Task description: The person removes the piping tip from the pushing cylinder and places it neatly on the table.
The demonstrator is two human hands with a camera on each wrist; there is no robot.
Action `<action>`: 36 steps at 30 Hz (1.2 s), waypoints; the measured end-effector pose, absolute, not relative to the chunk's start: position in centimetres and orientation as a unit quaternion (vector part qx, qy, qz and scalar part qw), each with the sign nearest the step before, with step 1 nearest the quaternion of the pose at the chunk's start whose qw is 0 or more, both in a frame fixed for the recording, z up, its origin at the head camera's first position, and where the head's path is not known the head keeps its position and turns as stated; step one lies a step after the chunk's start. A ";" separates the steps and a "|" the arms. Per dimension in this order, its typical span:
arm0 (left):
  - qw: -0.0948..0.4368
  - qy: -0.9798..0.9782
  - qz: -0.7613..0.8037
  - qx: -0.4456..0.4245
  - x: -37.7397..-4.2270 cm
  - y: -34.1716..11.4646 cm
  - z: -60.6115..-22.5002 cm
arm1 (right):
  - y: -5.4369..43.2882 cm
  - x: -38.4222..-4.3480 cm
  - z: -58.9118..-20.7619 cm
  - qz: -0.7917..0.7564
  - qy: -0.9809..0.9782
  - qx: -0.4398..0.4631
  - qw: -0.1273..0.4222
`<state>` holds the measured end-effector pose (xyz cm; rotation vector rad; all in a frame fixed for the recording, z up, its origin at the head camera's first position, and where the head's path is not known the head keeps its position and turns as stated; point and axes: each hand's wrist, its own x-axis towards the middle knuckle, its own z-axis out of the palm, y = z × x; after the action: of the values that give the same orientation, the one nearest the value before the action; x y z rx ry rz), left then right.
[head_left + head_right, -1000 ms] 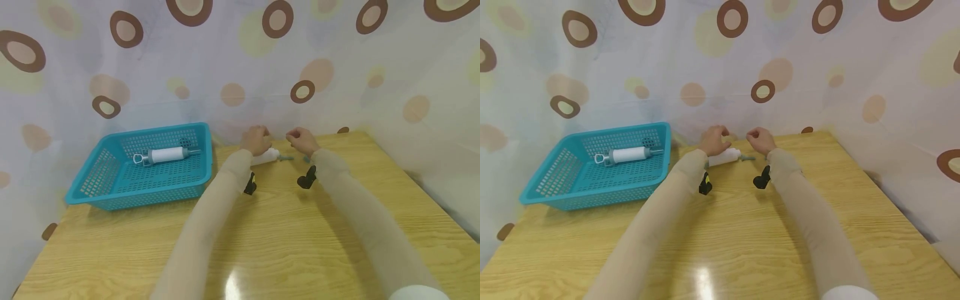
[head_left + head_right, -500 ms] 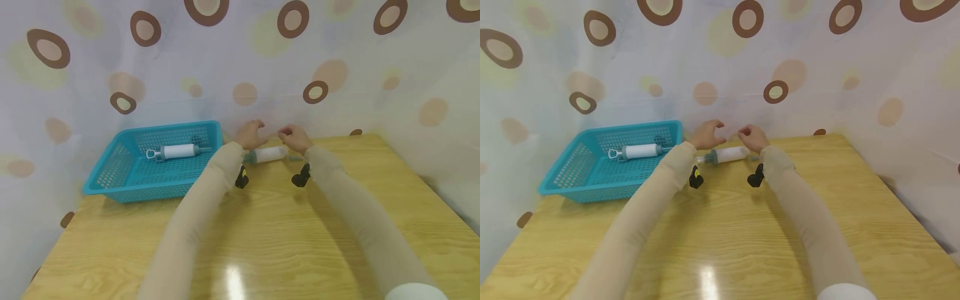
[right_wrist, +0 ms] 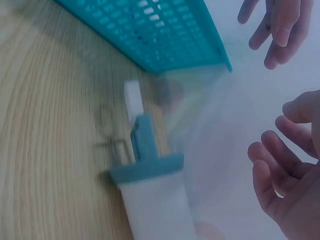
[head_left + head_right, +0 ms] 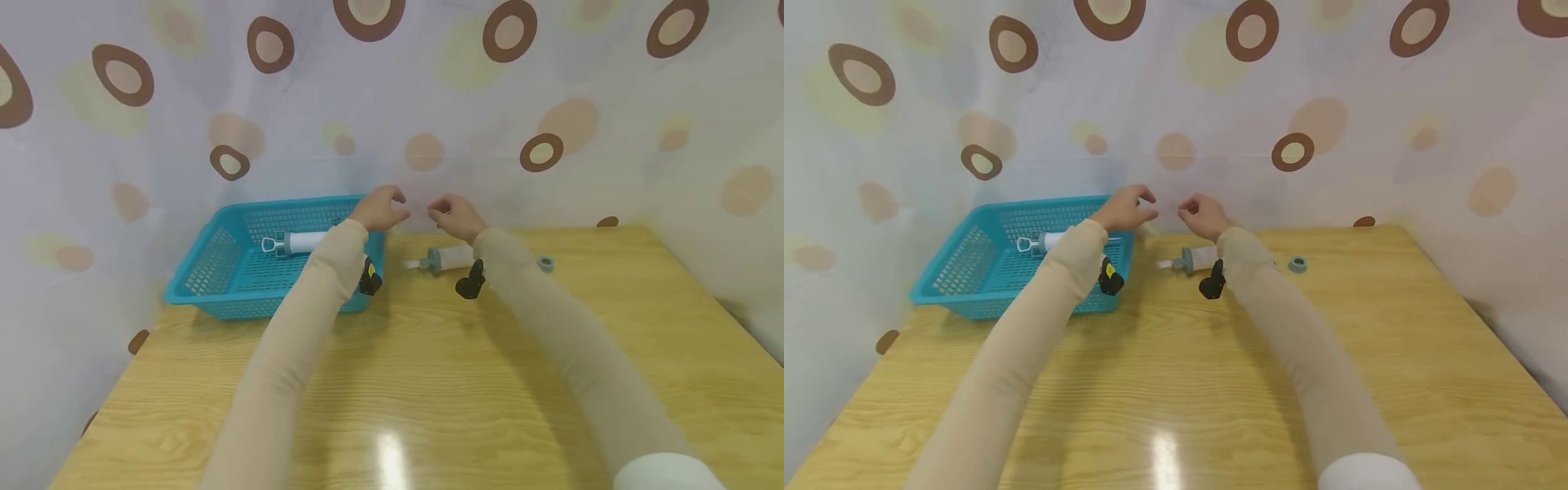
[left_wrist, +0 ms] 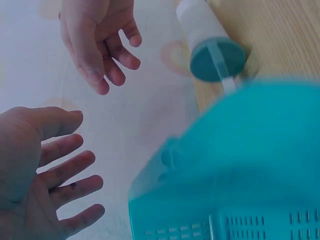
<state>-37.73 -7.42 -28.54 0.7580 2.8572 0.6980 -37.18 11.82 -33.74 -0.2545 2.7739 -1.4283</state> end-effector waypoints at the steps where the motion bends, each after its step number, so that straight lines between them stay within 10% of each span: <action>1: 0.055 0.940 0.233 0.243 -37.9 -7.9 -28.6 | 11.3 -37.3 -33.7 -0.454 0.887 -0.084 0.006; 36: 0.048 0.938 0.324 0.117 -40.9 -23.3 -29.6 | -0.4 -40.6 -30.7 -0.534 0.834 -0.134 -0.033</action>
<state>-40.86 -23.34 -29.62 0.3555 2.8589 0.9878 -40.64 -0.44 -30.71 -0.4286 2.6778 -1.7143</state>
